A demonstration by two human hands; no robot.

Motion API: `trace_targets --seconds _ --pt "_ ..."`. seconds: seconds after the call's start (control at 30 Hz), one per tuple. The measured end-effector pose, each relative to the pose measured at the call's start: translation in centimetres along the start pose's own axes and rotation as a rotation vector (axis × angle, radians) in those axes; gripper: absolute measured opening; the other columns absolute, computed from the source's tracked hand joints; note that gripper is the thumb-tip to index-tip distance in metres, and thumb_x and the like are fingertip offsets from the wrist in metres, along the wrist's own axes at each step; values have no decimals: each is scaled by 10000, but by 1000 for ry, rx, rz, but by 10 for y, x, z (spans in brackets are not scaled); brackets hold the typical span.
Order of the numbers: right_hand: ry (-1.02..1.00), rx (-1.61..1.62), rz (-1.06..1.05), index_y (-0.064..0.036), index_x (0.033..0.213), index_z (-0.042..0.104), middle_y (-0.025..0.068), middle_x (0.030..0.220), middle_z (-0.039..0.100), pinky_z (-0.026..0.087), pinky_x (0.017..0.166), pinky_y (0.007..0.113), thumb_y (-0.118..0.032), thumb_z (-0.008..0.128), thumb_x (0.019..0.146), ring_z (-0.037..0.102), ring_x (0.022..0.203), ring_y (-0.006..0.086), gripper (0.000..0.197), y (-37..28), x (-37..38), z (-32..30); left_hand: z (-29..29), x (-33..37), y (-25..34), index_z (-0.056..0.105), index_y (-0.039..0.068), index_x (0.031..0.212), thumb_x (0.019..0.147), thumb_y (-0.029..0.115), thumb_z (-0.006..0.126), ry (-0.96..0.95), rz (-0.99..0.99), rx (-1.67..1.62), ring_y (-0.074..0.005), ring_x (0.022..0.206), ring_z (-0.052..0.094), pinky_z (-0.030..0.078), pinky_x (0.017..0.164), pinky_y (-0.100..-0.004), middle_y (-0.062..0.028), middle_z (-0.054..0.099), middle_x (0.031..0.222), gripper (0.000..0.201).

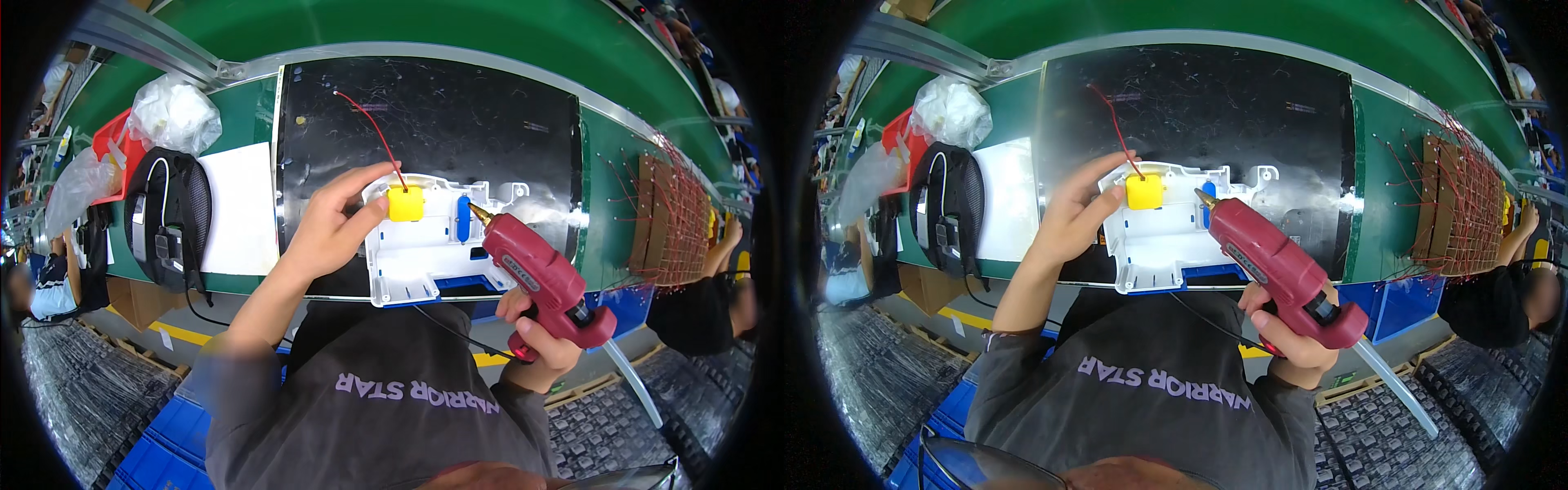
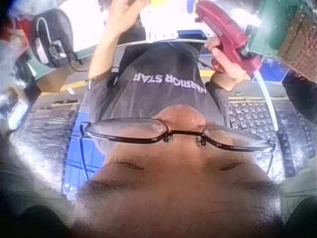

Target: Using a hot glue gun to secure components within a plastic housing on an assembly line.

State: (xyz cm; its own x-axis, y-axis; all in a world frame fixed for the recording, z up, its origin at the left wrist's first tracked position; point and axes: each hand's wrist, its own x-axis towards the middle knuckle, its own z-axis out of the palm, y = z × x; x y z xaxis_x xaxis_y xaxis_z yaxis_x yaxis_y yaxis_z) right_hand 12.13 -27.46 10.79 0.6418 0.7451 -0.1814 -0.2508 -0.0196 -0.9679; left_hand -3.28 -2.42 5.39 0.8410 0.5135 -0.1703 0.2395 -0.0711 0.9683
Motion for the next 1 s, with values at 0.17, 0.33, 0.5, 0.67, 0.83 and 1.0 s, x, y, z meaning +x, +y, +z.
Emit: trace_targets --seconds 0.17,0.33,0.5,0.67,0.83,1.0 --pt "37 26 -2 73 916 577 157 715 588 485 651 392 -107 675 603 574 656 272 374 -2 -1 2 0 0 1 494 -19 1326 937 106 556 -8 -12 -30 -201 1153 539 471 881 -290 -159 553 1292 412" --pt "12 146 -29 70 852 620 151 739 628 505 687 365 -2 693 635 615 683 250 240 -3 2 0 -1 1 7 497 -23 1324 931 102 563 0 -26 -27 -200 1150 538 469 884 -285 -160 552 1294 417" --pt "-3 148 -42 64 845 618 150 737 625 506 690 372 -2 686 638 607 681 247 228 -3 4 0 3 4 0 565 28 1272 884 77 586 105 109 -9 -38 645 443 366 563 -194 -86 633 1068 391" --pt "12 172 -47 63 852 618 144 729 620 508 689 378 5 681 638 602 677 245 231 -5 6 1 -5 13 1 561 33 1281 885 82 583 92 99 35 -37 617 422 360 551 -195 -81 629 1058 400" --pt "-30 173 -90 69 895 613 138 737 619 510 686 389 30 668 647 601 686 243 256 -5 9 -4 -14 31 8 561 37 1283 885 86 581 121 164 77 -38 607 407 350 540 -201 -77 632 1046 402" --pt "-63 195 -76 80 1007 584 138 762 621 507 696 406 27 646 706 599 696 247 312 0 15 -14 -32 69 27 522 -7 1308 897 68 556 98 55 53 -74 827 592 471 751 -226 -87 649 1060 419"
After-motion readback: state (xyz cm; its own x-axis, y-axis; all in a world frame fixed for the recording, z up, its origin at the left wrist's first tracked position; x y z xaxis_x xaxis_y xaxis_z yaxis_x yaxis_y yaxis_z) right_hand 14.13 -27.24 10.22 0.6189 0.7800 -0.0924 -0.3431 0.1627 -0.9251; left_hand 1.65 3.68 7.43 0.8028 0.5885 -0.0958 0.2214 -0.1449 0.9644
